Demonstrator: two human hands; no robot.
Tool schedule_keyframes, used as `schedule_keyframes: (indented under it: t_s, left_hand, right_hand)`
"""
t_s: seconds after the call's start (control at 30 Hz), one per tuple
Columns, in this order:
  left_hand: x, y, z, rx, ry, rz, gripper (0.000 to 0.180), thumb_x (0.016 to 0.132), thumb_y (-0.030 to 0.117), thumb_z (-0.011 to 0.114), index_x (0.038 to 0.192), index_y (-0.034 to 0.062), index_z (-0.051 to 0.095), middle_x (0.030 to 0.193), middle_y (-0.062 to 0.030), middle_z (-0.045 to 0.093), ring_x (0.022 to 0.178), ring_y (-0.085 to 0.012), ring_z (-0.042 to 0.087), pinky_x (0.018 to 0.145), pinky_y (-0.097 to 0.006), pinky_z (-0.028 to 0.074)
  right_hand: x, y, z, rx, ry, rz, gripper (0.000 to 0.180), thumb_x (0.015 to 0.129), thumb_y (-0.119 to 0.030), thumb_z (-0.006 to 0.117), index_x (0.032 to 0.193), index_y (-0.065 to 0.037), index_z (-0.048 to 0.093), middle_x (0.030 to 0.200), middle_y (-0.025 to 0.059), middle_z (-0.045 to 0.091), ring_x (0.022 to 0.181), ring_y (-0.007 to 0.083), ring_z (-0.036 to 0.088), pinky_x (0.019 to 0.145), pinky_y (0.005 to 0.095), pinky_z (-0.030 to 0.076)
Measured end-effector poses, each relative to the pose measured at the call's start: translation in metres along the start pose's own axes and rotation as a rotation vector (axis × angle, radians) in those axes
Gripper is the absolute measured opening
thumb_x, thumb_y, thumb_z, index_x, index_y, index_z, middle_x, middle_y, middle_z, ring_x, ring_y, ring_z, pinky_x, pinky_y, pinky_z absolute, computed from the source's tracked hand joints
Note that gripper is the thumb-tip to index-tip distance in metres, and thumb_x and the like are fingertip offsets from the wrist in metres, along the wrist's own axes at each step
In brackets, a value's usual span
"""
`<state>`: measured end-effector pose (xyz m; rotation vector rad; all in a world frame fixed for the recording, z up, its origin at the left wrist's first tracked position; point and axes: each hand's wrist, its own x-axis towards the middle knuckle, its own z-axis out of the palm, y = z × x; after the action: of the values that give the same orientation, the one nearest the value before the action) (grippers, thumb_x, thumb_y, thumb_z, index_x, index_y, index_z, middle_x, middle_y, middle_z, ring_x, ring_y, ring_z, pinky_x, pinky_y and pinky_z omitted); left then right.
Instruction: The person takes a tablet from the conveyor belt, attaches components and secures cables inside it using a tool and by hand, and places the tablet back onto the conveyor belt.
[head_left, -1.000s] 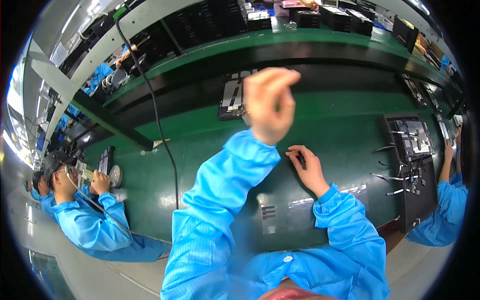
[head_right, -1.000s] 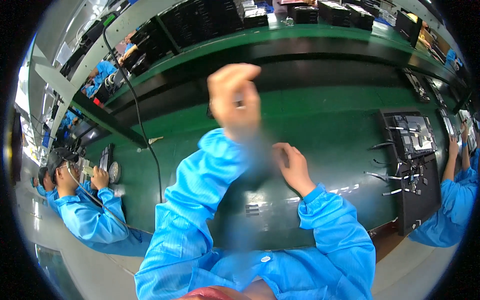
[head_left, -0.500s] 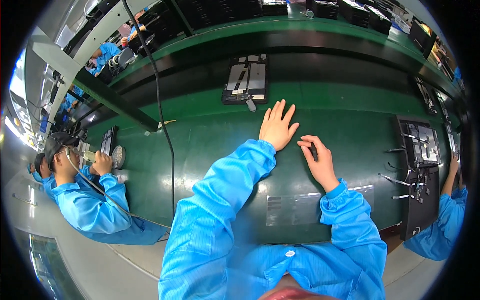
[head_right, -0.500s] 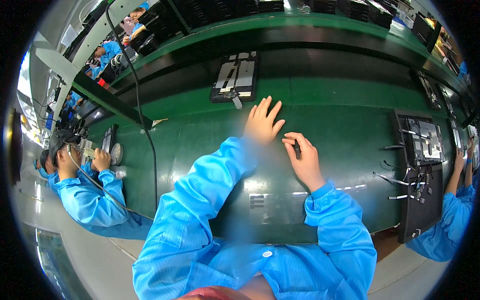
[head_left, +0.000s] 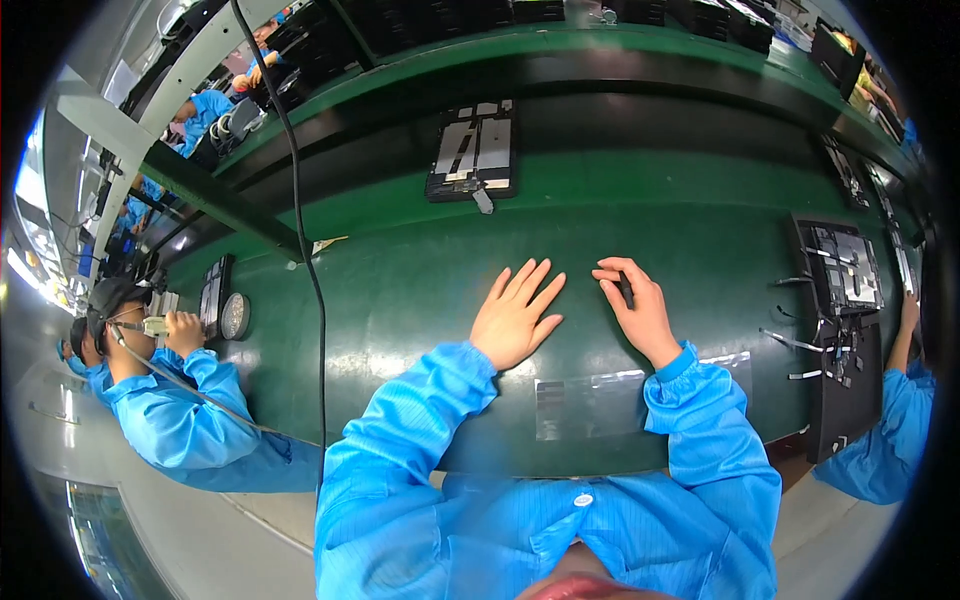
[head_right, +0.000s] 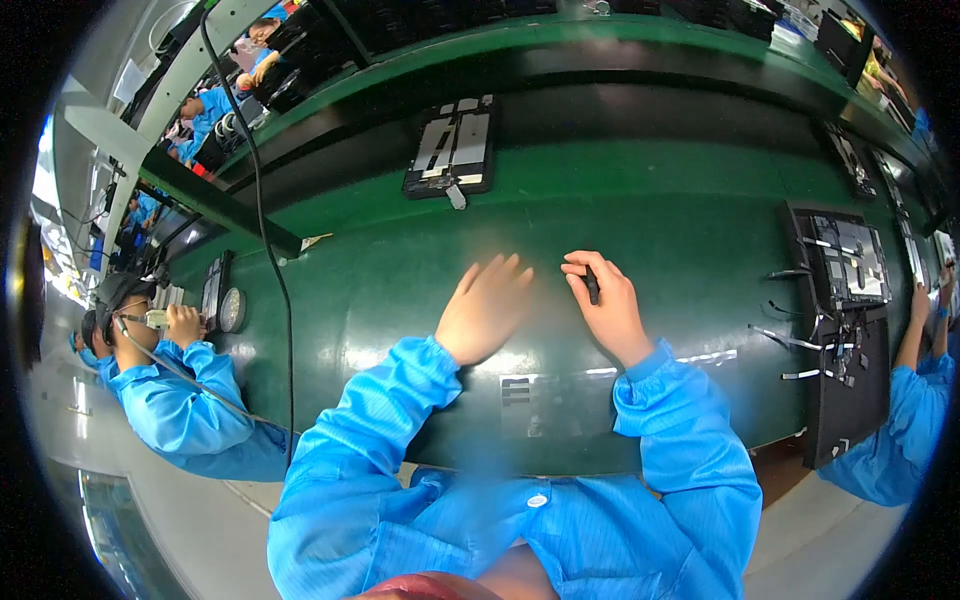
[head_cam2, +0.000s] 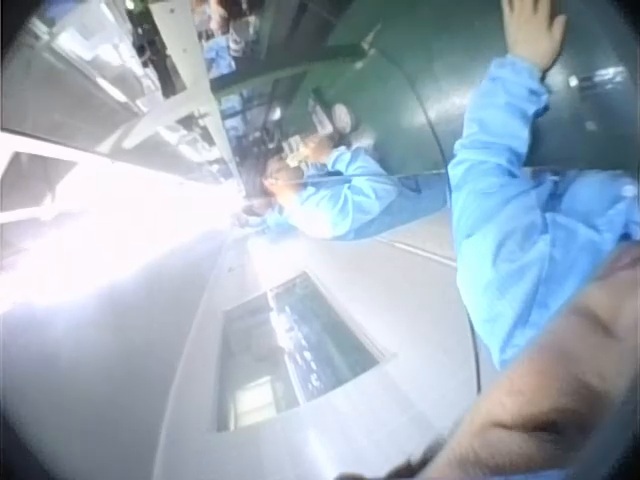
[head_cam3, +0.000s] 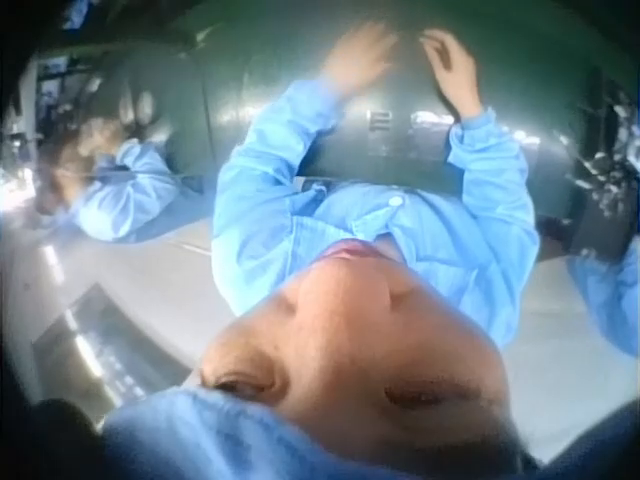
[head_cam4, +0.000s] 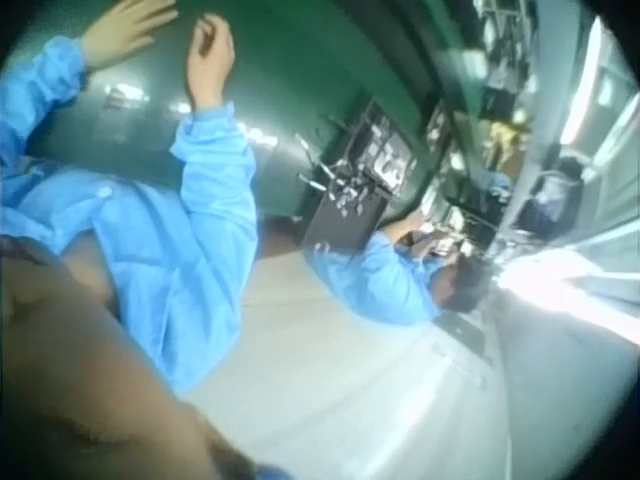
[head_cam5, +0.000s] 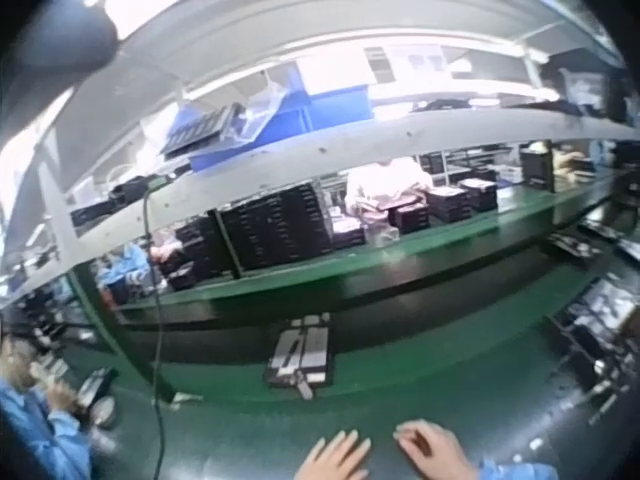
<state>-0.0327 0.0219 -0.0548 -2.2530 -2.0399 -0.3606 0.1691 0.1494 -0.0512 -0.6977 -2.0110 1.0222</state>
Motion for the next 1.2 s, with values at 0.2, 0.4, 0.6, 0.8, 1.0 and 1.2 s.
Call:
schedule_keyframes:
  t_s: [0.2,0.4,0.6,0.8,1.0,1.2]
  left_hand:
    - [-0.03,0.009,-0.011,-0.071,0.007,-0.006,0.058,0.098,0.039,0.059,0.149,0.0167,0.046,0.157,-0.0119,0.038,0.147,-0.0308,0.034,0.119,-0.053,0.026]
    - [-0.026,0.014,-0.007,-0.144,0.028,-0.012,0.057,0.096,0.038,0.063,0.147,0.0175,0.05,0.155,-0.012,0.041,0.146,-0.0317,0.035,0.119,-0.052,0.026]
    - [-0.026,0.014,-0.006,-0.212,0.036,-0.025,0.056,0.094,0.034,0.064,0.146,0.0154,0.052,0.154,-0.0159,0.043,0.146,-0.0357,0.034,0.119,-0.054,0.025]
    - [-0.028,0.012,-0.007,-0.184,0.068,-0.016,0.053,0.095,0.036,0.064,0.143,0.0165,0.054,0.152,-0.0129,0.045,0.144,-0.033,0.037,0.119,-0.052,0.027]
    - [-0.029,0.008,-0.004,-0.159,0.093,0.001,0.052,0.095,0.035,0.065,0.142,0.0161,0.055,0.151,-0.0132,0.046,0.143,-0.0333,0.039,0.118,-0.052,0.029]
    - [-0.029,0.008,-0.009,-0.177,0.094,0.008,0.052,0.095,0.034,0.065,0.142,0.0155,0.055,0.151,-0.0136,0.047,0.143,-0.0338,0.039,0.118,-0.052,0.03]
  right_hand:
    - [0.001,0.003,-0.004,-0.079,0.007,-0.038,0.021,0.095,-0.005,0.063,0.116,-0.004,0.061,0.105,0.0089,0.075,0.102,0.0247,0.07,0.09,0.0342,0.052]
    - [-0.001,0.006,-0.01,-0.07,0.0,-0.038,0.022,0.093,-0.007,0.065,0.114,-0.008,0.062,0.102,0.0045,0.075,0.102,0.0268,0.065,0.089,0.0383,0.051]
    - [-0.003,0.009,-0.01,-0.068,-0.005,-0.046,0.022,0.093,-0.008,0.065,0.115,-0.008,0.062,0.103,0.0051,0.075,0.102,0.0274,0.065,0.088,0.0384,0.051]
    - [-0.003,0.004,-0.009,-0.076,-0.003,-0.046,0.023,0.094,-0.008,0.066,0.116,-0.009,0.062,0.104,0.0055,0.075,0.102,0.0274,0.065,0.089,0.038,0.051]
    - [-0.001,0.003,-0.007,-0.068,-0.019,-0.04,0.022,0.094,-0.01,0.065,0.116,-0.009,0.062,0.103,0.0055,0.075,0.102,0.0274,0.065,0.088,0.0381,0.051]
    - [0.0,0.001,-0.007,-0.075,-0.016,-0.052,0.022,0.094,-0.01,0.065,0.116,-0.009,0.062,0.104,0.0052,0.075,0.1,0.0269,0.065,0.088,0.0377,0.051]
